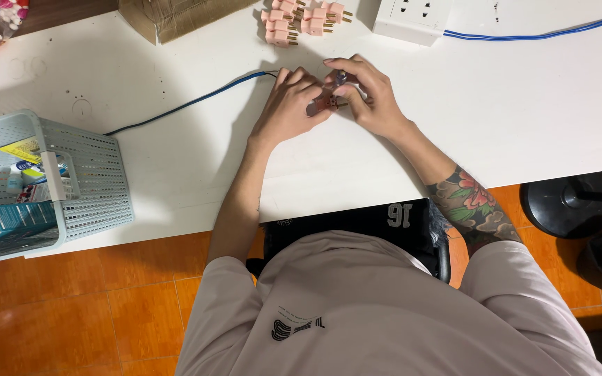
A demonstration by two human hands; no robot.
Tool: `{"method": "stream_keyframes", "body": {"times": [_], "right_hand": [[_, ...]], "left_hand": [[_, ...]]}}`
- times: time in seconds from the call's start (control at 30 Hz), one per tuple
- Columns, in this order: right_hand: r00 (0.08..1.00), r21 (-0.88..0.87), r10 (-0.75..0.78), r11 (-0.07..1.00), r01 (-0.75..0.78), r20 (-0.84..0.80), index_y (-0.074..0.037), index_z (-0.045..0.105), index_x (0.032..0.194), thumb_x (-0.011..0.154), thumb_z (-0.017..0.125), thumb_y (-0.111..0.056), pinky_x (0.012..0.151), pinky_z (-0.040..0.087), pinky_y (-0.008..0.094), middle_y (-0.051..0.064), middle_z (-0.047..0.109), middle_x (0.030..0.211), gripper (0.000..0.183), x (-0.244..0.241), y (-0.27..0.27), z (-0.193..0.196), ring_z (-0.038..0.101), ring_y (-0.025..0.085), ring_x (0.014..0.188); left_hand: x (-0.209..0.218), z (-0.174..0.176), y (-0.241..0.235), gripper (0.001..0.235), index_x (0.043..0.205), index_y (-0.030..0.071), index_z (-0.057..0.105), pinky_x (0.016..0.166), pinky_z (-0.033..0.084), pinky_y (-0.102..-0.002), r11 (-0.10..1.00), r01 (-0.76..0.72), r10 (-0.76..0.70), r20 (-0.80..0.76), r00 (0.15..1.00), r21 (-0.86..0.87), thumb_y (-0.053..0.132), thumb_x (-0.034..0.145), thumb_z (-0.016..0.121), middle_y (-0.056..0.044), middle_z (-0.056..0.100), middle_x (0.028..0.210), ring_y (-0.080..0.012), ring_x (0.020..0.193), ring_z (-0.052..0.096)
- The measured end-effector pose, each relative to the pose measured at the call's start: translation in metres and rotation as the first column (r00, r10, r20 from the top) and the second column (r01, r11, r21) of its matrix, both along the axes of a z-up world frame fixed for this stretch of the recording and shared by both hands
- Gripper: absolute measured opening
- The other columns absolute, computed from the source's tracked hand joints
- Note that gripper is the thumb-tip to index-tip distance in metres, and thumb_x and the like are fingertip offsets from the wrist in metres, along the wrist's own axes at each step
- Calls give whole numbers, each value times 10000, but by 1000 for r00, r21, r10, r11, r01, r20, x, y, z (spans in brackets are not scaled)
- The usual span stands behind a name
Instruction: Assembling electrical plugs using a small screwdriver
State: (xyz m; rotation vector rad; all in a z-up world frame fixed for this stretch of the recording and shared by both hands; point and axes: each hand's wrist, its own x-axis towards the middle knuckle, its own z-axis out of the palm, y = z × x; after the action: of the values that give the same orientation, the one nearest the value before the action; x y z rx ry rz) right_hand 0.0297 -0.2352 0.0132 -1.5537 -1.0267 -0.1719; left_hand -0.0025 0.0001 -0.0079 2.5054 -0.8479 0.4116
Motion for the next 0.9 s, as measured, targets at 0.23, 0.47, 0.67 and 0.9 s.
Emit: {"method": "stream_keyframes", "body": {"times": [0.23, 0.47, 0.67, 0.9], "right_hand": [[996, -47, -44, 998, 48, 81, -30, 735, 1424, 1177, 808, -117, 1024, 526, 384, 141, 629, 1239, 271, 3, -3, 3, 598, 286, 1133], [997, -92, -9, 996, 16, 82, -27, 684, 1489, 1231, 705, -130, 1088, 533, 431, 171, 637, 1337, 279, 1, -4, 9, 609, 320, 1200], [998, -103, 13, 995, -6, 67, -9, 619, 1564, 1261, 621, -174, 1106, 588, 454, 211, 629, 1344, 345, 1, -6, 11, 656, 351, 1239], [997, -99, -30, 994, 37, 75, 3, 606, 1595, 1305, 536, -144, 1024, 601, 417, 219, 685, 1319, 332, -1, -7, 12, 707, 336, 1184]], "left_hand": [[-2, 4, -2, 170, 1124, 171, 779, 958, 395, -414, 1000, -24, 24, -35, 999, -1, 328, 1068, 816, 30, 778, 1122, -238, 1092, 600], [-2, 5, -2, 171, 1071, 168, 762, 926, 384, -404, 999, -30, 30, -13, 999, 19, 330, 1069, 816, 54, 778, 1058, -223, 1060, 585], [-4, 12, -2, 202, 1010, 149, 714, 912, 385, -398, 1000, -11, 11, 20, 1000, 18, 298, 1068, 838, 74, 767, 998, -221, 1023, 573], [-2, 1, 0, 398, 913, 90, 636, 911, 414, -417, 999, 6, -8, 48, 999, 40, 364, 1080, 871, -3, 665, 916, -248, 974, 541]]}}
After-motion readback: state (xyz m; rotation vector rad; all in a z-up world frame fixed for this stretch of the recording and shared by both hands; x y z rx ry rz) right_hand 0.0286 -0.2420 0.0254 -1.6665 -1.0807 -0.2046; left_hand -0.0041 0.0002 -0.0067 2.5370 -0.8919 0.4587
